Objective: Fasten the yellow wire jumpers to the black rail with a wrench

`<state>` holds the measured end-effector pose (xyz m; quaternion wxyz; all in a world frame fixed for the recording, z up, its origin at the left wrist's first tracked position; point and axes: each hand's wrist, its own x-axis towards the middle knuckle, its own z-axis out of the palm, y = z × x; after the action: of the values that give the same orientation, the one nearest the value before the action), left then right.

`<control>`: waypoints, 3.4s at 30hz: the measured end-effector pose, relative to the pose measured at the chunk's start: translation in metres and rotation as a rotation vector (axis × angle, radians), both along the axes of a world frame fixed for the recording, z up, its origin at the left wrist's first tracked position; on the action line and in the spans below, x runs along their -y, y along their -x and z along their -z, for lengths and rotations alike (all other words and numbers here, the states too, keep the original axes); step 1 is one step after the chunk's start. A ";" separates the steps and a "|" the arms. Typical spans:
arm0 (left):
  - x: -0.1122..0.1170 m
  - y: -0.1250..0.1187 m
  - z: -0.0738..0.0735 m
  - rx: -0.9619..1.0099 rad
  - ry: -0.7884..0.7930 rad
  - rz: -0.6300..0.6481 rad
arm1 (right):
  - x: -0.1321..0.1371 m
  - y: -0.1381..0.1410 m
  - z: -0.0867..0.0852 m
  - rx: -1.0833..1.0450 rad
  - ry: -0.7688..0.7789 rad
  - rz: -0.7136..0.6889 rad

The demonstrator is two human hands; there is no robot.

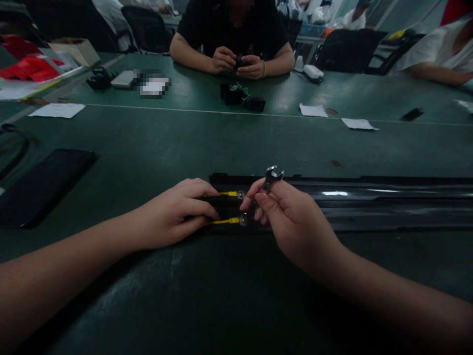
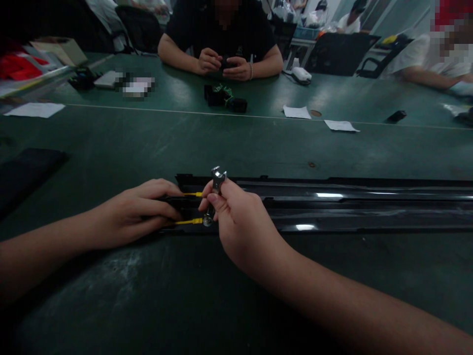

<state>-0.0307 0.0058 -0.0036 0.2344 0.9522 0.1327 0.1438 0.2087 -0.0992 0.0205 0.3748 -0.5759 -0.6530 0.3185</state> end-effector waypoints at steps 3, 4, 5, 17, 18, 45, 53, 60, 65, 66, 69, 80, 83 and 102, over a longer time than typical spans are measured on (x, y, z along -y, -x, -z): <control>0.000 0.000 0.000 -0.010 0.014 0.002 | 0.001 0.000 0.000 0.010 -0.012 -0.001; 0.000 0.000 0.000 -0.011 0.020 0.003 | 0.001 0.000 0.000 0.018 -0.021 0.004; 0.000 -0.001 -0.001 -0.011 0.025 0.005 | 0.001 0.000 0.000 0.027 -0.028 0.010; 0.000 -0.001 0.000 -0.007 0.034 0.016 | 0.000 -0.002 -0.002 0.019 -0.050 -0.107; -0.001 -0.001 0.001 -0.007 0.035 0.017 | 0.001 -0.002 -0.002 0.009 -0.061 -0.121; 0.001 -0.001 0.000 0.015 0.012 -0.003 | 0.000 0.000 0.002 -0.084 0.051 0.052; 0.001 -0.001 -0.002 0.000 0.019 0.003 | -0.001 0.001 -0.004 -0.028 -0.002 -0.009; 0.001 -0.002 -0.002 -0.023 0.021 0.005 | 0.000 -0.001 -0.002 0.053 0.014 0.006; 0.001 -0.001 -0.003 -0.018 0.021 -0.002 | -0.001 0.000 -0.005 0.032 0.044 -0.003; 0.001 -0.001 -0.003 -0.018 0.022 -0.002 | -0.001 0.000 -0.006 0.023 0.044 0.000; 0.001 -0.001 -0.002 -0.019 0.030 0.005 | -0.001 -0.001 -0.004 -0.005 -0.008 -0.048; 0.001 0.000 -0.002 -0.002 0.032 0.017 | 0.006 -0.003 0.005 -0.042 -0.166 0.032; 0.001 0.000 -0.001 0.001 0.036 0.022 | 0.006 -0.002 0.004 -0.052 -0.109 0.049; 0.001 -0.001 -0.003 -0.031 0.020 0.000 | -0.001 0.000 -0.002 -0.008 -0.034 -0.005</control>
<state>-0.0297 0.0050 -0.0010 0.2421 0.9519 0.1377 0.1276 0.2083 -0.0984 0.0227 0.3863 -0.5665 -0.6583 0.3105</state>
